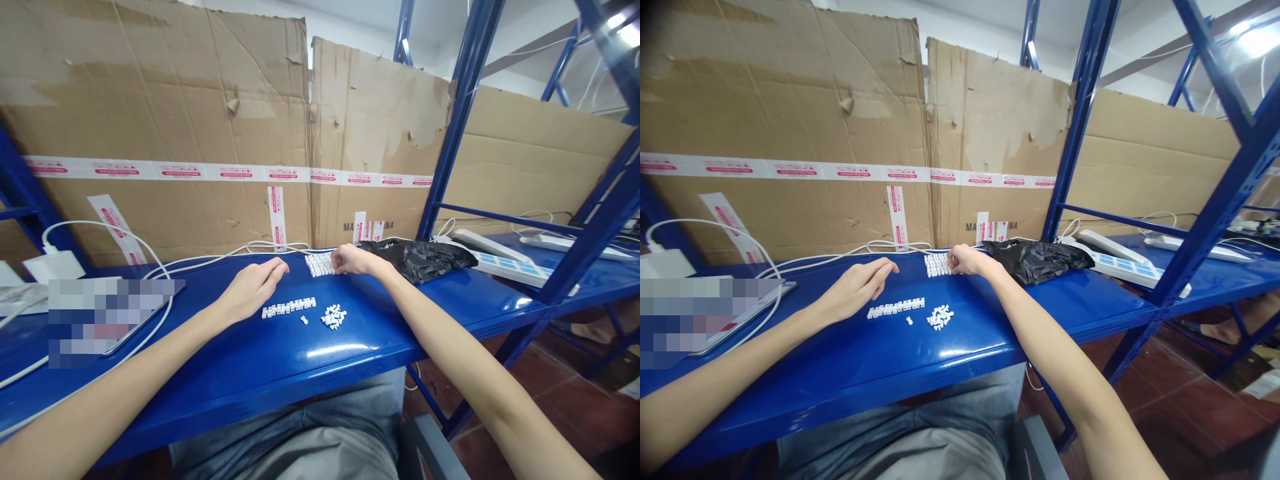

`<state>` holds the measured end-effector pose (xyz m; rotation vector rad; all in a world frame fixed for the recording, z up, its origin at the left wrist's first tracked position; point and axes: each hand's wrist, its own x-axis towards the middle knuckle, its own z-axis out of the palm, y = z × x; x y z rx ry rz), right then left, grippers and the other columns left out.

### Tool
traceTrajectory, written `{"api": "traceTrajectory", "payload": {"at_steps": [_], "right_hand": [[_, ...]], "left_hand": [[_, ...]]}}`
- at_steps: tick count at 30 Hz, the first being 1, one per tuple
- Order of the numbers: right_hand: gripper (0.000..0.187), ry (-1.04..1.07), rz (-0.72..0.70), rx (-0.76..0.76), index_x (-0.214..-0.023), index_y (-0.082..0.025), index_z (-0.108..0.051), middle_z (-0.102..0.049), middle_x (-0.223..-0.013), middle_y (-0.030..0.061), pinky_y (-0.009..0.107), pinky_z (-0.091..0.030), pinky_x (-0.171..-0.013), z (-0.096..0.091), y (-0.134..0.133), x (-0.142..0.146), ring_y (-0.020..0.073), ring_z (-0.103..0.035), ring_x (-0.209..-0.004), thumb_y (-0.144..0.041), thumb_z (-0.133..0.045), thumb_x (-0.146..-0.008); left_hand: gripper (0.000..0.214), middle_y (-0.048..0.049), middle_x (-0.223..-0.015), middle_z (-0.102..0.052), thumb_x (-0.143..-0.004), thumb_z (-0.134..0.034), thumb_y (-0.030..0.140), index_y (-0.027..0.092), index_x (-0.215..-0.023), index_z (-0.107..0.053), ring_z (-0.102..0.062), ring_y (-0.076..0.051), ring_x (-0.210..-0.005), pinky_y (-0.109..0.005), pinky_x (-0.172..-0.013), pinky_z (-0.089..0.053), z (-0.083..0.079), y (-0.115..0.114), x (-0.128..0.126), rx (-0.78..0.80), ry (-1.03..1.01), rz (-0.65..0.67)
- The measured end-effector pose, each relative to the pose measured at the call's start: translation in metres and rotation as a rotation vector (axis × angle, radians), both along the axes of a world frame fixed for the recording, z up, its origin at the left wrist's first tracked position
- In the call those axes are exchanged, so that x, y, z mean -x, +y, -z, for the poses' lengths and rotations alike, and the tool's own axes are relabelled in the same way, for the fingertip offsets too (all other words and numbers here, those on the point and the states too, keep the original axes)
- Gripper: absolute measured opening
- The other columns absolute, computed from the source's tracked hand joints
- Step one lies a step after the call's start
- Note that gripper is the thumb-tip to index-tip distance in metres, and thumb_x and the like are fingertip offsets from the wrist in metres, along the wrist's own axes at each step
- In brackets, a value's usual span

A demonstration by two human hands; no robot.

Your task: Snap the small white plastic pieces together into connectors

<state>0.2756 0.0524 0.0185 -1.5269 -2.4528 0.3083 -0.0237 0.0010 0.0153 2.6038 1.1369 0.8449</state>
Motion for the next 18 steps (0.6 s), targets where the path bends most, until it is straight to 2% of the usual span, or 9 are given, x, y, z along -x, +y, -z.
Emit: {"api": "traceTrajectory", "payload": {"at_steps": [18], "right_hand": [[0.009, 0.012, 0.001, -0.042, -0.078, -0.014, -0.066, -0.065, -0.069, 0.0009, 0.021, -0.040, -0.058, -0.0017, -0.0044, 0.0030, 0.0117, -0.057, -0.061, -0.006, -0.070, -0.076]], "left_hand": [[0.045, 0.0030, -0.056, -0.056, -0.103, -0.026, 0.046, 0.022, -0.101, -0.063, -0.060, -0.022, -0.062, -0.031, -0.068, -0.040, -0.0017, -0.0009, -0.0007, 0.021, 0.028, -0.008]]}}
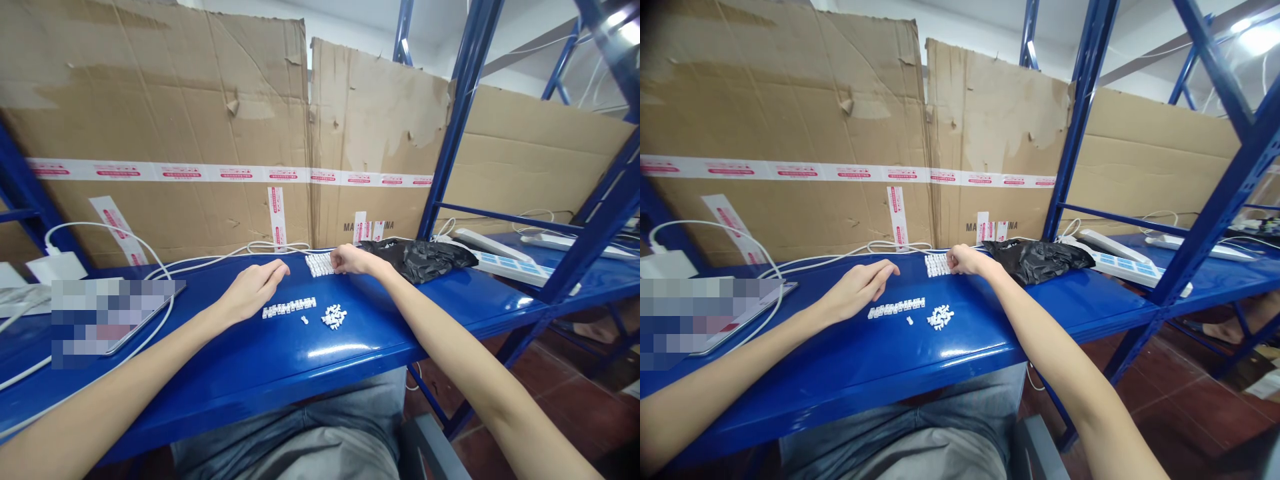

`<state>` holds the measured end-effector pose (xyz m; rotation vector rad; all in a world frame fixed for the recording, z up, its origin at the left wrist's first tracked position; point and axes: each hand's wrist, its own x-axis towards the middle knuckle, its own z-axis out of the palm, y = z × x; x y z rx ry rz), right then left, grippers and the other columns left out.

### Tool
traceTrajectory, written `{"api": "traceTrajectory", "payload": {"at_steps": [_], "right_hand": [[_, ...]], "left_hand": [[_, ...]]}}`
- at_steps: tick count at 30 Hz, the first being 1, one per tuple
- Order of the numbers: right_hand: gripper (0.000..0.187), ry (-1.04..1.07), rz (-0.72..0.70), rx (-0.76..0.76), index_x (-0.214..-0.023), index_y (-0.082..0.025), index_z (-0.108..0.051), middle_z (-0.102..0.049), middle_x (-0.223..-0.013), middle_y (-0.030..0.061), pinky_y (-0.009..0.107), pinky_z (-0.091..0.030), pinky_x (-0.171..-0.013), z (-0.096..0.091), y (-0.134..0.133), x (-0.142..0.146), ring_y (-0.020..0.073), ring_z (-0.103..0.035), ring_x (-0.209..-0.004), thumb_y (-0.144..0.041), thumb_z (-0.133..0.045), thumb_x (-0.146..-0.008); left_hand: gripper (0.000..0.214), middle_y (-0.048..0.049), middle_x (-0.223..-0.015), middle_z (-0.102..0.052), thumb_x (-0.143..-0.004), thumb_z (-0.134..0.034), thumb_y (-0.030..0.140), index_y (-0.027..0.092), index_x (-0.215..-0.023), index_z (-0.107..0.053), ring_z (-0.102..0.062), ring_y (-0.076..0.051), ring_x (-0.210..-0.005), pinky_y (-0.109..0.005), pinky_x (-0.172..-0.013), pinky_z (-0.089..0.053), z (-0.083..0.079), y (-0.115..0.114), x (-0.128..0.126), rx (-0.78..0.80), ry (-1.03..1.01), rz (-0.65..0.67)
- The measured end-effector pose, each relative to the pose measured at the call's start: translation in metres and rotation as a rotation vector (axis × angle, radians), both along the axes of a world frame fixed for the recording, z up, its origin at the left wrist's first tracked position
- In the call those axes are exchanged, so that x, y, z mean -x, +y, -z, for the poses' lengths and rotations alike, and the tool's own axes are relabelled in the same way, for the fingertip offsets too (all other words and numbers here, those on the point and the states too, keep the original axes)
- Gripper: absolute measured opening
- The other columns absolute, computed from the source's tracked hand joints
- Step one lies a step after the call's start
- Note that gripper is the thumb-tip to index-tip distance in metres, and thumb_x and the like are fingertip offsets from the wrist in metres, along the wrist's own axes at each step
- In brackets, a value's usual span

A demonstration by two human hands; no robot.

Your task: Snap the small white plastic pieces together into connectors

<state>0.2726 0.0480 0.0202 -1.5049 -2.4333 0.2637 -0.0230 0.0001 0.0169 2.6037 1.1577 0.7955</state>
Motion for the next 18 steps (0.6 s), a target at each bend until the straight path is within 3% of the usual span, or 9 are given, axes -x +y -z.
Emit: {"api": "traceTrajectory", "payload": {"at_steps": [5, 7, 11, 14, 16, 18], "right_hand": [[0.008, 0.044, -0.015, -0.112, -0.083, -0.012, -0.068, -0.068, -0.078, 0.0035, 0.023, -0.040, -0.065, -0.013, -0.011, 0.005, 0.0120, -0.056, -0.068, -0.005, -0.065, -0.081], [0.005, 0.120, -0.091, -0.110, -0.085, -0.012, -0.068, -0.069, -0.081, 0.0042, 0.023, -0.042, -0.067, -0.017, -0.016, 0.011, 0.0123, -0.058, -0.070, -0.009, -0.065, -0.084], [0.008, 0.193, -0.312, 0.196, -0.088, -0.013, -0.070, -0.070, -0.078, 0.0020, 0.024, -0.046, -0.065, -0.016, -0.023, 0.021, 0.0115, -0.058, -0.064, -0.020, -0.070, -0.084], [0.010, 0.101, -0.326, 0.404, -0.081, -0.013, -0.069, -0.065, -0.068, -0.0005, 0.024, -0.045, -0.059, -0.015, -0.029, 0.026, 0.0108, -0.056, -0.057, -0.022, -0.072, -0.083], [0.014, 0.086, -0.339, 0.416, -0.078, -0.013, -0.067, -0.064, -0.066, -0.0007, 0.024, -0.045, -0.057, -0.016, -0.034, 0.030, 0.0108, -0.056, -0.057, -0.025, -0.072, -0.084], [0.017, 0.132, -0.358, 0.334, -0.079, -0.014, -0.066, -0.064, -0.069, -0.0003, 0.024, -0.045, -0.058, -0.017, -0.040, 0.037, 0.0109, -0.056, -0.059, -0.028, -0.070, -0.087]], "left_hand": [[0.044, 0.0028, -0.057, -0.057, -0.103, -0.026, 0.045, 0.022, -0.101, -0.063, -0.060, -0.022, -0.062, -0.030, -0.067, -0.040, 0.001, 0.001, 0.001, -0.008, -0.001, -0.005], [0.043, 0.0026, -0.058, -0.058, -0.103, -0.027, 0.045, 0.022, -0.101, -0.063, -0.060, -0.022, -0.062, -0.030, -0.066, -0.040, 0.001, 0.001, 0.001, -0.016, 0.005, -0.005], [0.041, 0.0025, -0.059, -0.058, -0.103, -0.029, 0.046, 0.022, -0.101, -0.063, -0.059, -0.021, -0.059, -0.029, -0.062, -0.037, 0.002, 0.003, 0.001, -0.029, 0.035, -0.011], [0.039, 0.0026, -0.059, -0.058, -0.103, -0.031, 0.045, 0.022, -0.102, -0.063, -0.059, -0.020, -0.057, -0.029, -0.061, -0.037, 0.003, 0.003, 0.001, -0.038, 0.038, -0.018], [0.038, 0.0026, -0.059, -0.058, -0.103, -0.031, 0.044, 0.022, -0.102, -0.063, -0.058, -0.020, -0.057, -0.029, -0.061, -0.036, 0.003, 0.003, 0.001, -0.042, 0.039, -0.026], [0.037, 0.0025, -0.058, -0.058, -0.102, -0.032, 0.043, 0.022, -0.102, -0.063, -0.058, -0.020, -0.057, -0.028, -0.060, -0.036, 0.003, 0.002, 0.001, -0.041, 0.046, -0.032]]}}
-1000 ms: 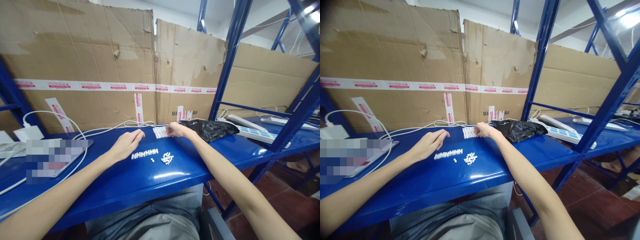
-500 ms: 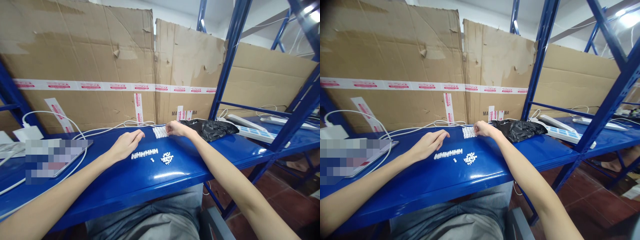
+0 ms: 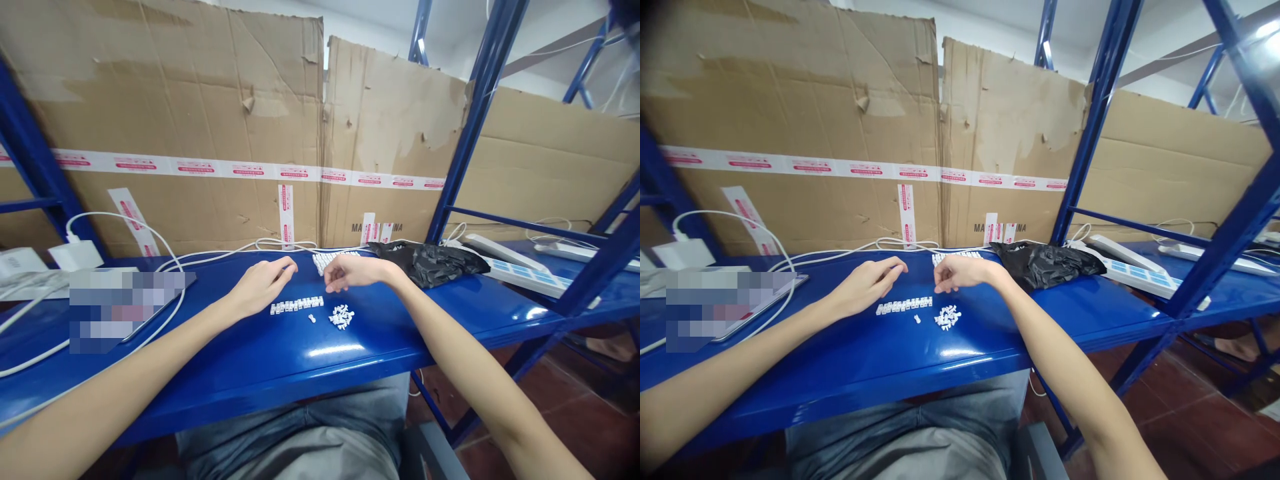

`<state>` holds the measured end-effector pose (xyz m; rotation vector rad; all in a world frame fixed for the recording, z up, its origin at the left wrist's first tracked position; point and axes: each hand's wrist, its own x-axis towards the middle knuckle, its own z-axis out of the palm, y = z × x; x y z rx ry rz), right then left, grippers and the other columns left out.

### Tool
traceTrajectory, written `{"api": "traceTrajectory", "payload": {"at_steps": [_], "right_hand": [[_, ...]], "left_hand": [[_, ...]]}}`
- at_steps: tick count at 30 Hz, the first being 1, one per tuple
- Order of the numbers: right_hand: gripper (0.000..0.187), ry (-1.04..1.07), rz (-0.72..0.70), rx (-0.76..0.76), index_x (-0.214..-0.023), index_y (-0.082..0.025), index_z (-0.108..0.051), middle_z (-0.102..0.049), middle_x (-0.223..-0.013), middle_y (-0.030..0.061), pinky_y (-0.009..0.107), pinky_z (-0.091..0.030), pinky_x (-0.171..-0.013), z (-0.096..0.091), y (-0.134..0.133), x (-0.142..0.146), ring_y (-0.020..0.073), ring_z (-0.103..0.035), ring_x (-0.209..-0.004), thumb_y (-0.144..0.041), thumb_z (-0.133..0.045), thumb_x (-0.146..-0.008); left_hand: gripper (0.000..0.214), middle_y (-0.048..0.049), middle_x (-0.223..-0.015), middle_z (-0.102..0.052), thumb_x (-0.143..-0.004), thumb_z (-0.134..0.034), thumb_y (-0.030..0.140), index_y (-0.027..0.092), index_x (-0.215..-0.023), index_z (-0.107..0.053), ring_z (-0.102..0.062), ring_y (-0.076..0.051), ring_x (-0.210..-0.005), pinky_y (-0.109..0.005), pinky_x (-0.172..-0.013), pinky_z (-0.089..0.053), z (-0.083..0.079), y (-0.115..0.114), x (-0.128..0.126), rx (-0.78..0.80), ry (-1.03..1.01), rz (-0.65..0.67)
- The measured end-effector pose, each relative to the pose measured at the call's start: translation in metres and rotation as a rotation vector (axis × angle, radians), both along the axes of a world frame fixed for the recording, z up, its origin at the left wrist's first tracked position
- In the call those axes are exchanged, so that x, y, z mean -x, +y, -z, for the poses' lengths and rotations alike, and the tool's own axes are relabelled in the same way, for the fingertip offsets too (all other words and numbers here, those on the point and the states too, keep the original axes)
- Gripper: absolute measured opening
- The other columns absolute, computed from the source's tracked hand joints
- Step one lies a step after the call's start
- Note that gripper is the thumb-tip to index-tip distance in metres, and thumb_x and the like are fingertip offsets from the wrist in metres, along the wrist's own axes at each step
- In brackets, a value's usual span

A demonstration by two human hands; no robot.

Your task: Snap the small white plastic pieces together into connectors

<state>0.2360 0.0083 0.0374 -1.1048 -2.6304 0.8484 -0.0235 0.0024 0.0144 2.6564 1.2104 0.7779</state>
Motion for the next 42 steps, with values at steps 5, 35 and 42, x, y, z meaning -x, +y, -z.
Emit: {"api": "traceTrajectory", "payload": {"at_steps": [5, 35, 42], "right_hand": [[0.023, 0.023, 0.006, -0.108, -0.086, -0.015, -0.067, -0.066, -0.074, 0.0002, 0.024, -0.046, -0.063, 0.007, -0.003, 0.017, 0.0131, -0.060, -0.067, -0.031, -0.081, -0.079], [0.018, 0.134, 0.161, -0.571, -0.090, -0.014, -0.069, -0.068, -0.077, 0.0027, 0.024, -0.040, -0.063, 0.003, -0.021, 0.033, 0.0118, -0.056, -0.065, -0.032, -0.068, -0.090], [0.014, 0.376, 0.087, -0.541, -0.103, -0.017, -0.063, -0.069, -0.087, 0.0031, 0.026, -0.047, -0.074, 0.008, -0.022, 0.044, 0.0138, -0.062, -0.076, -0.024, -0.067, -0.092]], "left_hand": [[0.038, 0.0024, -0.057, -0.057, -0.102, -0.032, 0.042, 0.022, -0.104, -0.063, -0.058, -0.020, -0.056, -0.028, -0.059, -0.036, 0.000, -0.001, -0.001, 0.011, 0.008, -0.001], [0.035, -0.0110, -0.093, -0.073, -0.096, -0.054, 0.046, 0.014, -0.104, -0.067, -0.069, -0.020, -0.074, -0.029, -0.057, -0.055, 0.004, -0.007, -0.013, 0.426, -0.497, 0.282], [0.033, -0.0105, -0.080, -0.076, -0.084, -0.074, 0.039, 0.012, -0.102, -0.072, -0.073, -0.022, -0.071, -0.035, -0.066, -0.059, 0.004, -0.005, -0.013, 0.529, -0.708, 0.290]]}}
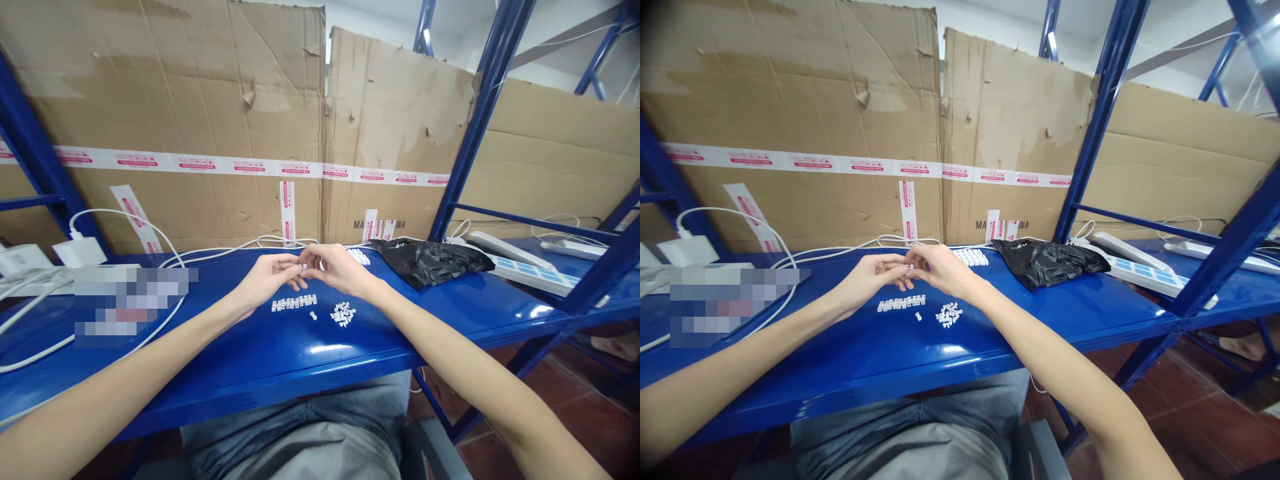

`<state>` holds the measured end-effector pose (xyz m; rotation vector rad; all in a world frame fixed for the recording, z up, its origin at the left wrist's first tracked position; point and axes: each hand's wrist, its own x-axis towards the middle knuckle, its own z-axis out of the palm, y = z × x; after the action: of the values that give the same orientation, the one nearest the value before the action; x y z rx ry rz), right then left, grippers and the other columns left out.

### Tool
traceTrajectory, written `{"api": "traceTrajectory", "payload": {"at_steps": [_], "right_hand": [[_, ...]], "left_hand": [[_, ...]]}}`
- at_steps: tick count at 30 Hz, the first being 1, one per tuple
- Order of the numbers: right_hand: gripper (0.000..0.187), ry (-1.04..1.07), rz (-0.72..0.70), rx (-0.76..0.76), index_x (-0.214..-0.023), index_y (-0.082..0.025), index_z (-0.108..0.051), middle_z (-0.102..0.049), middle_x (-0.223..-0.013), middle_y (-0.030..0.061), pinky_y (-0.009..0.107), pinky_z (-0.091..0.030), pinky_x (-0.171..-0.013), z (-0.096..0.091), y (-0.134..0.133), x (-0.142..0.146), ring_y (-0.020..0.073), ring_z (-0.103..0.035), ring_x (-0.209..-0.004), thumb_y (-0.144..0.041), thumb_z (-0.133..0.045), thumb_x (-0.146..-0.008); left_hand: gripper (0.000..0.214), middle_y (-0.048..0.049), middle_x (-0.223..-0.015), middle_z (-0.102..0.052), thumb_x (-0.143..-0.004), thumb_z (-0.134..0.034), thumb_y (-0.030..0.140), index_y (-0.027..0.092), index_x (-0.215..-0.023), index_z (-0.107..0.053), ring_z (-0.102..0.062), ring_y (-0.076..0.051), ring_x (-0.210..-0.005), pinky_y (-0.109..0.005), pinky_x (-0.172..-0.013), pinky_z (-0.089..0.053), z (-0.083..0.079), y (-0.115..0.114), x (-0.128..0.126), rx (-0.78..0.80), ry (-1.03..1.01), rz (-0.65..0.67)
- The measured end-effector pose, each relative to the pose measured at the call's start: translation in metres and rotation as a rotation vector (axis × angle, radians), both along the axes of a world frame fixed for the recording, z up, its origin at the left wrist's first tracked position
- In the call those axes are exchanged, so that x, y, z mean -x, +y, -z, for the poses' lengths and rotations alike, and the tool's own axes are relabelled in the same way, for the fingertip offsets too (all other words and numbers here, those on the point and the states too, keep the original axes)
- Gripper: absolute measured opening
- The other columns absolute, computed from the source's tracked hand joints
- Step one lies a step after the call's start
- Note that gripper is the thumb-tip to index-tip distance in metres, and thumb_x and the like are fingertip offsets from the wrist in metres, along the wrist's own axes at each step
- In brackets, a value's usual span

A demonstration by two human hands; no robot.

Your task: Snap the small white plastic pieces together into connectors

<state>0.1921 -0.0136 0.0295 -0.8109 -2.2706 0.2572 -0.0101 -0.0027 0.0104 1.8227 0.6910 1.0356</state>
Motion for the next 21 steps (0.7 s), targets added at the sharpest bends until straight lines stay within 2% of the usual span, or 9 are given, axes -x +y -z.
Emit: {"api": "traceTrajectory", "payload": {"at_steps": [3, 6, 9, 11, 16, 21], "right_hand": [[0.017, 0.006, -0.027, 0.130, -0.108, -0.017, -0.063, -0.071, -0.090, 0.0037, 0.027, -0.050, -0.078, -0.011, 0.000, -0.012, 0.0144, -0.065, -0.081, -0.017, -0.066, -0.091], [0.013, -0.217, -0.067, 0.336, -0.100, -0.015, -0.067, -0.072, -0.086, 0.0039, 0.026, -0.051, -0.072, -0.018, 0.005, -0.033, 0.0146, -0.066, -0.077, -0.016, -0.069, -0.087], [0.014, -0.447, -0.074, 0.563, -0.095, -0.014, -0.070, -0.070, -0.073, 0.0011, 0.024, -0.048, -0.064, -0.017, 0.013, -0.050, 0.0134, -0.063, -0.066, -0.020, -0.073, -0.083], [0.015, -0.527, -0.052, 0.661, -0.092, -0.013, -0.071, -0.066, -0.065, -0.0010, 0.024, -0.046, -0.061, -0.014, 0.016, -0.055, 0.0130, -0.061, -0.062, -0.021, -0.075, -0.080], [0.012, -0.536, -0.059, 0.758, -0.087, -0.014, -0.071, -0.065, -0.065, -0.0019, 0.023, -0.044, -0.061, -0.014, 0.011, -0.052, 0.0123, -0.060, -0.062, -0.012, -0.072, -0.076], [0.018, -0.566, -0.062, 0.800, -0.091, -0.015, -0.071, -0.067, -0.068, -0.0015, 0.023, -0.041, -0.056, -0.014, 0.009, -0.051, 0.0128, -0.060, -0.063, -0.013, -0.072, -0.073]], "left_hand": [[0.030, -0.0093, -0.080, -0.076, -0.083, -0.074, 0.036, 0.012, -0.101, -0.072, -0.070, -0.019, -0.065, -0.035, -0.066, -0.059, 0.000, 0.003, 0.003, -0.012, -0.074, -0.107], [0.023, -0.0058, -0.077, -0.072, -0.084, -0.070, 0.032, 0.013, -0.097, -0.071, -0.063, -0.014, -0.058, -0.029, -0.057, -0.054, -0.001, 0.006, 0.005, -0.054, -0.106, -0.218], [0.017, -0.0014, -0.070, -0.064, -0.085, -0.063, 0.027, 0.013, -0.092, -0.070, -0.056, -0.012, -0.054, -0.025, -0.050, -0.049, -0.002, 0.009, 0.008, -0.114, -0.113, -0.318], [0.015, 0.0003, -0.068, -0.059, -0.087, -0.059, 0.025, 0.014, -0.090, -0.069, -0.053, -0.010, -0.053, -0.023, -0.049, -0.046, -0.003, 0.010, 0.009, -0.141, -0.122, -0.370], [0.009, 0.0032, -0.066, -0.050, -0.088, -0.056, 0.022, 0.017, -0.091, -0.064, -0.046, -0.009, -0.051, -0.022, -0.045, -0.043, -0.004, 0.014, 0.014, -0.195, -0.200, -0.468], [0.006, 0.0050, -0.065, -0.042, -0.092, -0.053, 0.024, 0.021, -0.092, -0.058, -0.044, -0.011, -0.052, -0.020, -0.042, -0.042, -0.006, 0.015, 0.016, -0.252, -0.295, -0.538]]}}
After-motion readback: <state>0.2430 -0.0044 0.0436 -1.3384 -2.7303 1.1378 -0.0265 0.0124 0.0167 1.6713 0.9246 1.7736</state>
